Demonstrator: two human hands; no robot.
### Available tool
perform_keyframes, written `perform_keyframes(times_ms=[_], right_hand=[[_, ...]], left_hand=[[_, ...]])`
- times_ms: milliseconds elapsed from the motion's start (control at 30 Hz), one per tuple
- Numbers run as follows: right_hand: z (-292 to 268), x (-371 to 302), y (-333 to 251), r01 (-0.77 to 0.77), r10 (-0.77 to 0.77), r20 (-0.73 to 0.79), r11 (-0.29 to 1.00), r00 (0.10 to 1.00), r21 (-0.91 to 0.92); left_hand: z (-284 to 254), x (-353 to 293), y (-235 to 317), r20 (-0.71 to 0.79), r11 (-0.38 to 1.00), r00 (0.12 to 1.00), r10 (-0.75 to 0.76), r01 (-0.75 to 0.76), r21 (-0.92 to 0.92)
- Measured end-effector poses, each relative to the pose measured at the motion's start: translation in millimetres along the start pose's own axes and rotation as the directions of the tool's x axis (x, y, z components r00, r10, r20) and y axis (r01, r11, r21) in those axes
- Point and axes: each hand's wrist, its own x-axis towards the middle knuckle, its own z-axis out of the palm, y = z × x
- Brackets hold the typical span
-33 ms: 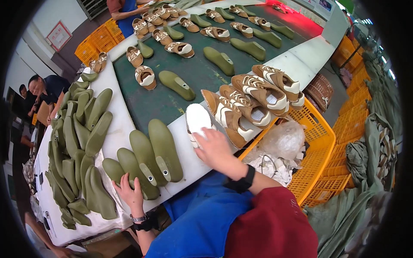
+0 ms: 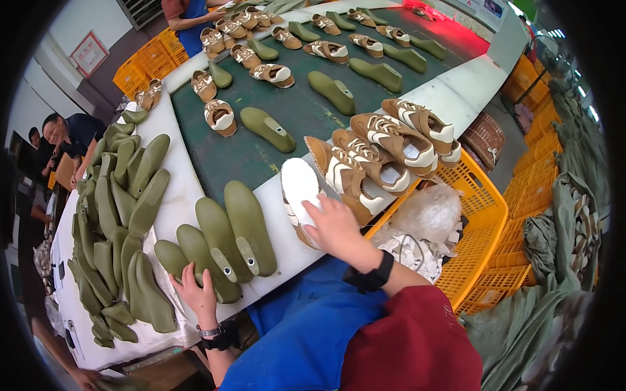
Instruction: Organize and assemble shoe components on a production line conveyor belt.
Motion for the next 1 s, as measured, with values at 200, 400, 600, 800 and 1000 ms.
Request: perform_keyframes(times_ms=[200, 400, 600, 800, 1000], right_hand=[[27.5, -15.7, 6.9, -0.021, 0.007, 0.131, 0.994, 0.991, 0.104], [51.3, 0.5, 22.3, -0.099, 0.120, -0.008, 0.852, 0.993, 0.514], [38.9, 28.8, 2.0, 0.031, 0.100, -0.140, 0.696, 0.985, 0.717], [-29.0, 29.5, -85.5, 0.407, -0.379, -0.198, 0.619, 0.904, 0.672], [-24.5, 22.1, -104.8, 0.423, -0.669, -0.023, 0.442, 0.743, 0.791]], left_hand=[[-9.0, 3.2, 2.2, -0.016, 0.998, 1.000, -0.005, 0.004, -0.061], [6.6, -10.0, 5.8, -0.010, 0.994, 0.994, -0.110, 0.110, -0.015], [-7.8, -12.0, 5.5, -0.013, 0.989, 0.989, -0.148, 0.148, -0.004], [-37.0, 8.2, 29.7, 0.066, 0.470, 0.937, -0.344, 0.232, -0.852], [-72.5, 8.9, 13.9, 0.286, -0.163, 0.848, -0.445, 0.238, -0.958]])
